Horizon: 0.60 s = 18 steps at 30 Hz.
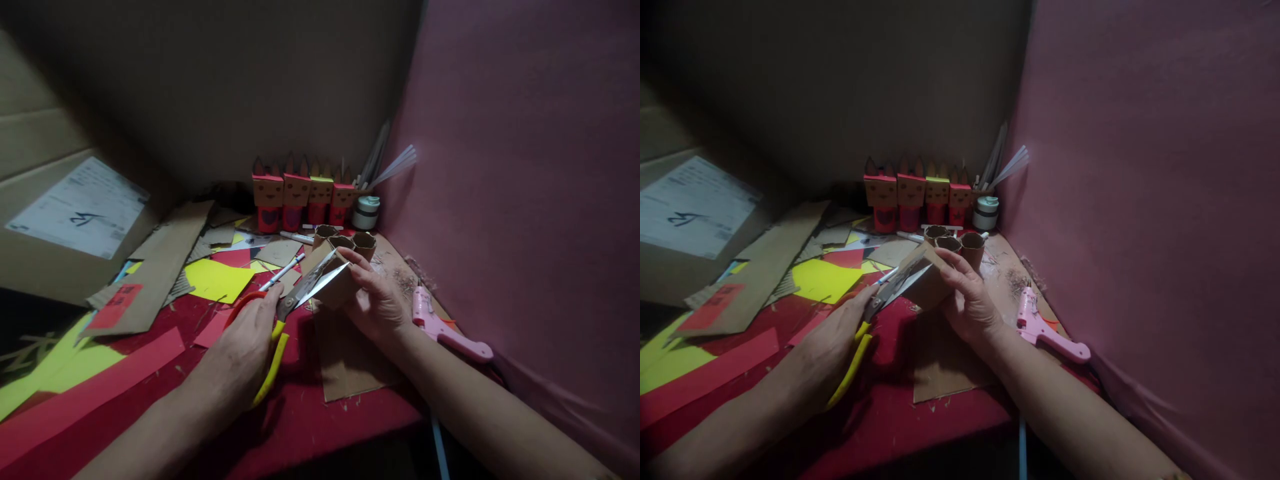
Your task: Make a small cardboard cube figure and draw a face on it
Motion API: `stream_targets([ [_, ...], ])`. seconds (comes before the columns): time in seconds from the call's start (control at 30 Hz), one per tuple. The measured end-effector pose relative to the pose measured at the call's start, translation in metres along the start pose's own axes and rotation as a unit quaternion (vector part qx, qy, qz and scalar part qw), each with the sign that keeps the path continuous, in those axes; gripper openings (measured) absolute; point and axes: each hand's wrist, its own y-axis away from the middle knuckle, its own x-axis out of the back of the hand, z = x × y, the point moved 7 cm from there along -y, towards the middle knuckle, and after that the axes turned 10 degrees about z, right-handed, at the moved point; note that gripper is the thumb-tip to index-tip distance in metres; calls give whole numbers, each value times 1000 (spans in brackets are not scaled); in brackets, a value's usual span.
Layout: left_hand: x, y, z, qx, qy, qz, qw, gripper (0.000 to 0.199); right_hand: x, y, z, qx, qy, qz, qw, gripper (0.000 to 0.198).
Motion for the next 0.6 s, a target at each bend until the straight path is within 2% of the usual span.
stream_targets([
  [0.33,14,-1,12,-41,-58,74,995,68,-2,1,-6,8,33,-44,998,37],
  [0.47,18,2,15,-41,-75,97,992,70,-3,3,-7,6,34,-55,998,38],
  [0.6,20,3,18,-28,-50,102,993,72,-1,4,-7,1,33,-57,998,43],
])
